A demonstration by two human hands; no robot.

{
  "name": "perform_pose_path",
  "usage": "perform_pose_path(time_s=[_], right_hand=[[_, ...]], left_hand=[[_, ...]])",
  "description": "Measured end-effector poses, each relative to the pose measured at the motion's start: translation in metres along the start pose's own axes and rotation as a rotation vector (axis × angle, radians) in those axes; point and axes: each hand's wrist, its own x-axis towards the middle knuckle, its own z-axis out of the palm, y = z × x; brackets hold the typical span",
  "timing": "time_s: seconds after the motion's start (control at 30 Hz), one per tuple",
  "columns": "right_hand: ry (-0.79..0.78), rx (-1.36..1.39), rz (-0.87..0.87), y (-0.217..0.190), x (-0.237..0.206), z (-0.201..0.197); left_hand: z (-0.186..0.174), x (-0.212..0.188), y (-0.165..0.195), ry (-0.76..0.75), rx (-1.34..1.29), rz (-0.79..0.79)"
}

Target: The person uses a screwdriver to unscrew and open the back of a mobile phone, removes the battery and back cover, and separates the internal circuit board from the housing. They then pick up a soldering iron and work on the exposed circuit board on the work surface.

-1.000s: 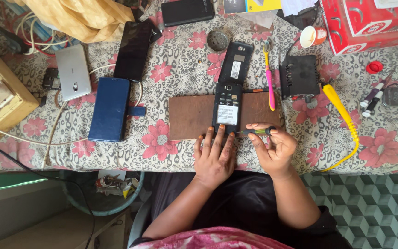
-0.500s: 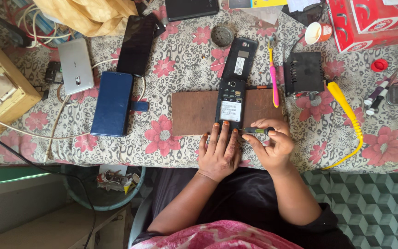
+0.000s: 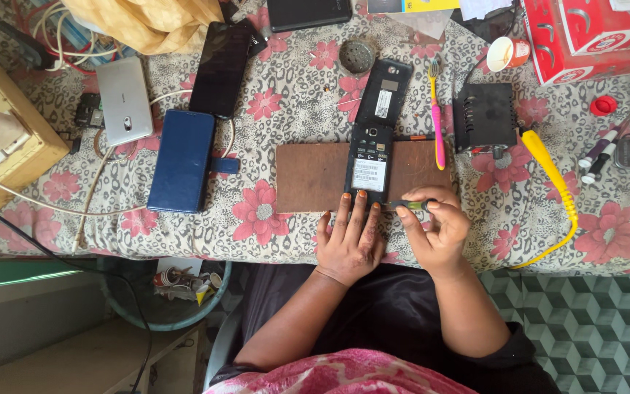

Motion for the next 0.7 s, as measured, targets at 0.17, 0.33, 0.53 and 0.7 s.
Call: perform_pose_path(time_s=[0.17, 0.33, 0.53, 0.7], right_hand=[[-0.002, -0.089, -0.099, 0.002, -0.0001, -0.0015], [-0.002, 0.052, 0.023, 0.0001, -0.003, -0.0048], [-0.034, 0.025, 0.008, 0.0014, 0.0016, -0.0022], [0.023, 0.065, 0.091, 0.0035, 0.0016, -0.0033]], left_hand=[[0.001, -0.0013, 0.0001, 0.015, 0.003, 0.004], [0.0034, -0.0015, 0.0006, 0.027, -0.002, 0.011], [0.005, 0.0005, -0.0009, 0.035, -0.005, 0.011], [0.0062, 0.0014, -0.0015, 0.036, -0.012, 0.013]])
